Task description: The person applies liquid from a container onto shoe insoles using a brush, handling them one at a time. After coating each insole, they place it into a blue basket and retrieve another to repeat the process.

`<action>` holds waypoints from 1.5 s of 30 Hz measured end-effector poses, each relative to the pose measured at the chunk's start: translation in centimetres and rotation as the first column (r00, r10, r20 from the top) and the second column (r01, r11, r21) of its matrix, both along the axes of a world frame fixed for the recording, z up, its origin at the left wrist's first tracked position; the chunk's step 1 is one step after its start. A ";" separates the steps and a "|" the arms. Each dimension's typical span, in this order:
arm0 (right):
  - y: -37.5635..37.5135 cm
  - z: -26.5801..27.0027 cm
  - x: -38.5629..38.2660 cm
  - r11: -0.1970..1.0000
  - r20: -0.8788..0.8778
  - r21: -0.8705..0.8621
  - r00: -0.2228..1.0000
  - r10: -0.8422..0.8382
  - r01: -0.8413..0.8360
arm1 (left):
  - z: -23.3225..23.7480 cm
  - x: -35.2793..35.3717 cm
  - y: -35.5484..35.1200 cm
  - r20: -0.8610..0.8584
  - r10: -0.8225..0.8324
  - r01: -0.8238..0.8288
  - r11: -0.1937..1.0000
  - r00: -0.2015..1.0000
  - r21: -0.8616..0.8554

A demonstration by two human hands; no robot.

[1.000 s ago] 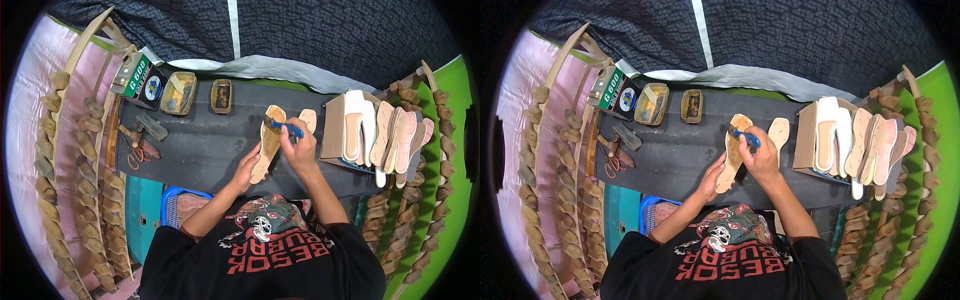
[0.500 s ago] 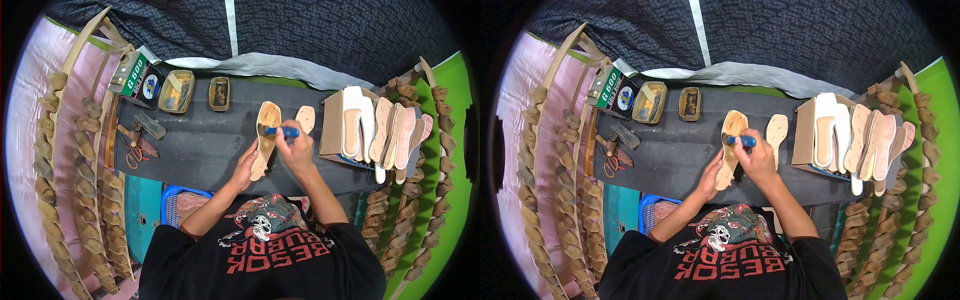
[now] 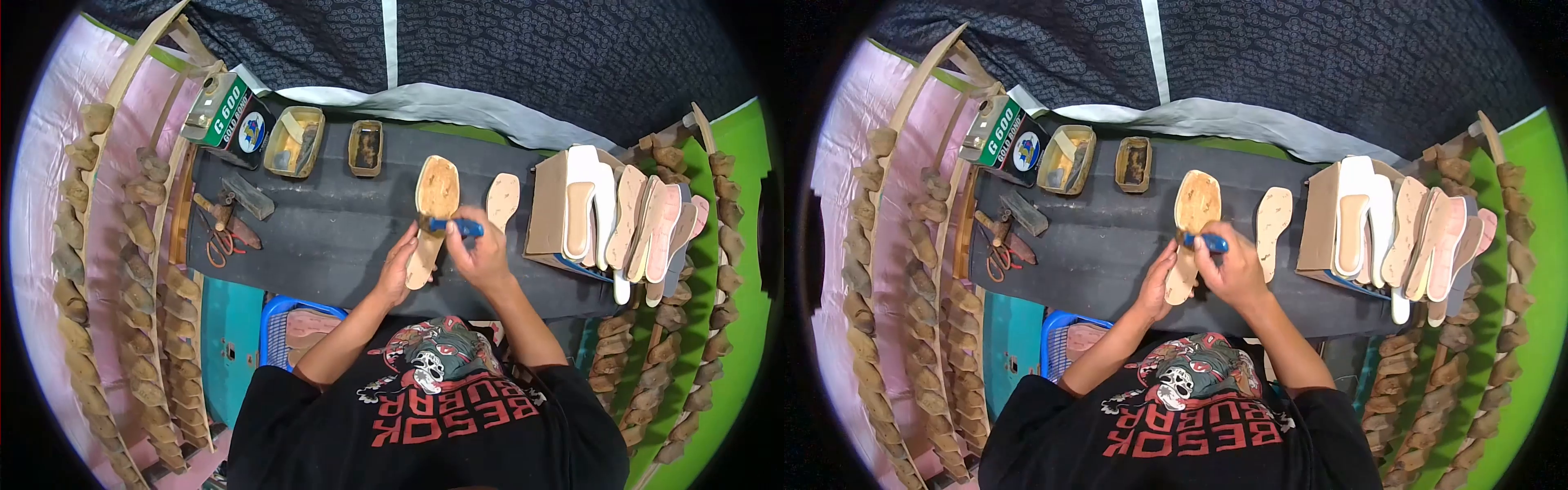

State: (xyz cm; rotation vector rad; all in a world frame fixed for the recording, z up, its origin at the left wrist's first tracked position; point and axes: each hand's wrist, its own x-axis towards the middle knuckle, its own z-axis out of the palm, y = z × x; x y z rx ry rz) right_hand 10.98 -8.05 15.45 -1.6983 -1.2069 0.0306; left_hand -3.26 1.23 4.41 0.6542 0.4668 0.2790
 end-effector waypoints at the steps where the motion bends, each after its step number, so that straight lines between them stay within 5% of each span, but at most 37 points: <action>1: -0.4 -0.2 -0.4 0.999 -0.006 -0.020 0.999 0.039 -0.040 | 0.3 0.0 0.4 0.036 0.008 -0.007 1.000 0.999 -0.008; 11: -0.1 0.7 2.2 0.996 -0.018 -0.092 1.000 0.003 -0.005 | 0.4 -0.5 1.2 0.179 -0.018 0.036 0.994 0.984 -0.102; 15: -0.7 0.6 0.7 0.988 -0.004 -0.072 0.990 0.140 -0.140 | 0.4 0.1 1.2 0.179 0.032 -0.011 0.993 0.983 -0.120; 23: -0.5 0.8 2.4 0.999 -0.037 -0.044 0.999 -0.022 0.020 | 0.5 0.3 1.4 0.214 -0.029 0.054 0.992 0.976 -0.112; 30: -0.8 0.3 0.7 0.986 0.009 -0.043 0.987 0.159 -0.158 | 0.3 1.2 1.6 0.142 0.039 -0.019 0.991 0.989 -0.134; 36: 0.4 0.5 2.5 0.999 -0.045 0.032 0.998 -0.041 0.043 | 0.7 0.5 2.1 0.144 -0.111 0.122 0.990 0.983 -0.068; 45: 0.4 -0.3 1.2 0.998 -0.007 0.064 1.000 0.000 0.001 | 1.2 0.4 1.5 0.106 -0.035 0.046 0.993 0.994 -0.107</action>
